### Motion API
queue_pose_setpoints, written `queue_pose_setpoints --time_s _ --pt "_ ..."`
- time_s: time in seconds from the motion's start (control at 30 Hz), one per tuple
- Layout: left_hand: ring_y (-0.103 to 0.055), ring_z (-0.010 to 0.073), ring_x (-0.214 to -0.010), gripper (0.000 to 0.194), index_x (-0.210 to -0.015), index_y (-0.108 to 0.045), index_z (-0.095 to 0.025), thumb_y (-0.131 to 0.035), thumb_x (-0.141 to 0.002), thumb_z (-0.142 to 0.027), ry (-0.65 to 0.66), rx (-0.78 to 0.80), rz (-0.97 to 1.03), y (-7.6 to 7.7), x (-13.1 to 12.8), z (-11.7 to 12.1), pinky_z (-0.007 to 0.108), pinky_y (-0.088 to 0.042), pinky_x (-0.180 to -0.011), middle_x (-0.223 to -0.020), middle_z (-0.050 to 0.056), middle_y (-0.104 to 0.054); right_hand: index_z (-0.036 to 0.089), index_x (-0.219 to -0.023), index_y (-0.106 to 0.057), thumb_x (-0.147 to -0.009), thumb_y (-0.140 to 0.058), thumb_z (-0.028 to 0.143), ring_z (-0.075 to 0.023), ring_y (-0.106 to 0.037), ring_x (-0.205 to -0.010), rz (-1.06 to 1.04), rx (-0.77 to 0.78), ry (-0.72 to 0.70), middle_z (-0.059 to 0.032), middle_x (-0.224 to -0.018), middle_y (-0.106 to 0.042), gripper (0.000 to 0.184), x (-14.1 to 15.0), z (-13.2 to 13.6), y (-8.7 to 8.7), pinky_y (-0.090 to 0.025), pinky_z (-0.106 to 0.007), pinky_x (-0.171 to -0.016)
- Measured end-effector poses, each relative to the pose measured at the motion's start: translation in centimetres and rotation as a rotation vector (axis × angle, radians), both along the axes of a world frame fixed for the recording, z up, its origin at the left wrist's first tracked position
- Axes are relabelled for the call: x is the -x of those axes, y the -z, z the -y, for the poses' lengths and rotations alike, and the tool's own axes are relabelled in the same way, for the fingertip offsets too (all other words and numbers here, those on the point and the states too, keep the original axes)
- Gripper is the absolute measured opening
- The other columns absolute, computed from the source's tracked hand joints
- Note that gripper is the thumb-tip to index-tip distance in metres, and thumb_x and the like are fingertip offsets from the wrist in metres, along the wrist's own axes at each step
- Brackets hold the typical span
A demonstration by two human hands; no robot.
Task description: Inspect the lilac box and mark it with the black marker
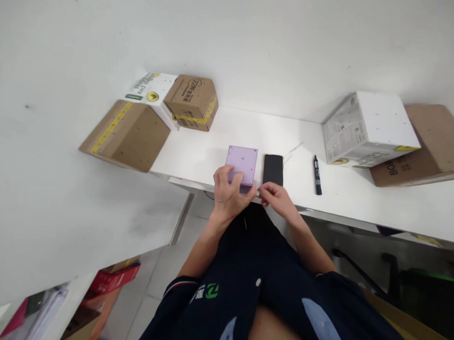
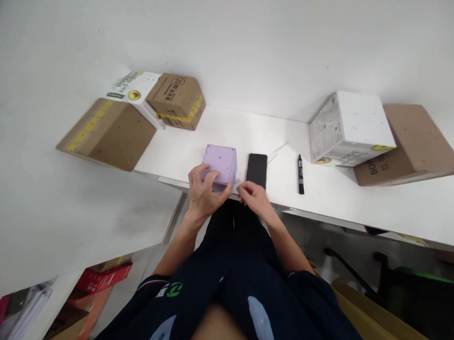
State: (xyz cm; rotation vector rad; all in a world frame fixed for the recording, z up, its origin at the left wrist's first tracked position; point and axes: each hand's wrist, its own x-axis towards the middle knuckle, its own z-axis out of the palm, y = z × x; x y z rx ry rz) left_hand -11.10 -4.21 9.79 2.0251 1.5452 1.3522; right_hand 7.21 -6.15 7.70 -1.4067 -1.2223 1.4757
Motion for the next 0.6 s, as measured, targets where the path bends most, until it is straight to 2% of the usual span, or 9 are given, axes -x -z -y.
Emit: queue_pose_setpoints --time_s 0.03,0.1,0.17,0.23,0.3,0.37,0.47,0.6 --pt "-0.047 0.0365 -0.126 0.033 -0.095 -0.065 -0.021 -0.082 -0.073 -0.039 0.046 -0.003 0.013 -0.1 0.5 0.0 0.056 -0.038 -0.114 -0.126 0.015 -0.052 0.022 -0.084 -0.066 -0.084 -0.068 0.054 -0.0137 -0.061 -0.062 0.021 -0.094 0.124 0.0009 -0.070 -0.066 0.031 -0.3 -0.5 -0.8 -0.052 -0.028 -0.058" --pt "-0.046 0.0356 -0.130 0.030 -0.097 -0.067 -0.022 -0.079 -0.075 -0.038 0.092 0.034 0.071 -0.3 1.3 0.2 0.055 -0.039 -0.114 -0.131 0.014 -0.051 0.024 -0.098 -0.066 -0.085 -0.068 0.052 -0.0184 -0.066 -0.084 0.062 -0.264 0.312 -0.0032 -0.090 -0.071 0.030 -0.5 -1.8 -2.1 -0.056 -0.034 -0.074" --pt "-0.046 0.0339 -0.134 0.034 -0.107 -0.065 -0.023 -0.072 -0.080 -0.042 0.052 0.107 0.209 -0.1 1.8 0.4 0.052 -0.042 -0.113 -0.136 0.013 -0.048 0.026 -0.113 -0.065 -0.083 -0.070 0.051 -0.0239 -0.064 -0.111 0.079 -0.354 0.368 -0.0077 -0.119 -0.069 0.039 -0.2 -3.4 -2.7 -0.054 -0.042 -0.094" --pt "-0.050 0.0312 -0.132 0.046 -0.124 -0.058 -0.024 -0.067 -0.085 -0.046 -0.038 0.195 0.427 0.6 1.6 0.6 0.048 -0.046 -0.109 -0.139 0.014 -0.047 0.027 -0.119 -0.064 -0.081 -0.070 0.051 -0.0271 -0.057 -0.126 0.051 -0.329 0.326 -0.0084 -0.134 -0.064 0.046 0.6 -5.2 -2.7 -0.046 -0.047 -0.107" --pt "-0.056 0.0285 -0.125 0.057 -0.135 -0.048 -0.023 -0.066 -0.086 -0.045 -0.087 0.291 0.647 1.5 1.0 0.5 0.042 -0.050 -0.103 -0.139 0.015 -0.050 0.027 -0.115 -0.065 -0.081 -0.067 0.052 -0.0270 -0.059 -0.121 -0.019 -0.240 0.251 -0.0067 -0.126 -0.066 0.042 1.6 -6.5 -2.4 -0.044 -0.047 -0.109" --pt "-0.061 0.0266 -0.116 0.057 -0.134 -0.046 -0.022 -0.066 -0.084 -0.041 -0.079 0.373 0.781 2.4 0.4 0.2 0.040 -0.052 -0.098 -0.132 0.014 -0.057 0.025 -0.103 -0.066 -0.080 -0.065 0.049 -0.0242 -0.062 -0.106 -0.078 -0.173 0.194 -0.0031 -0.105 -0.068 0.033 2.7 -7.2 -1.9 -0.047 -0.043 -0.100" --pt "-0.064 0.0245 -0.107 0.048 -0.124 -0.050 -0.021 -0.066 -0.080 -0.033 -0.095 0.406 0.825 2.9 -0.1 -0.1 0.039 -0.054 -0.094 -0.117 0.009 -0.064 0.025 -0.089 -0.062 -0.078 -0.062 0.041 -0.0196 -0.058 -0.086 -0.087 -0.149 0.220 0.0015 -0.086 -0.061 0.019 3.8 -7.3 -1.5 -0.048 -0.036 -0.084" --pt "-0.065 0.0232 -0.105 0.046 -0.122 -0.051 -0.022 -0.066 -0.079 -0.030 -0.134 0.425 0.821 2.4 -0.2 -0.2 0.037 -0.055 -0.091 -0.118 0.009 -0.065 0.025 -0.090 -0.061 -0.078 -0.060 0.040 -0.0188 -0.056 -0.085 -0.065 -0.108 0.218 0.0025 -0.086 -0.062 0.019 4.1 -6.9 -1.7 -0.045 -0.032 -0.078"
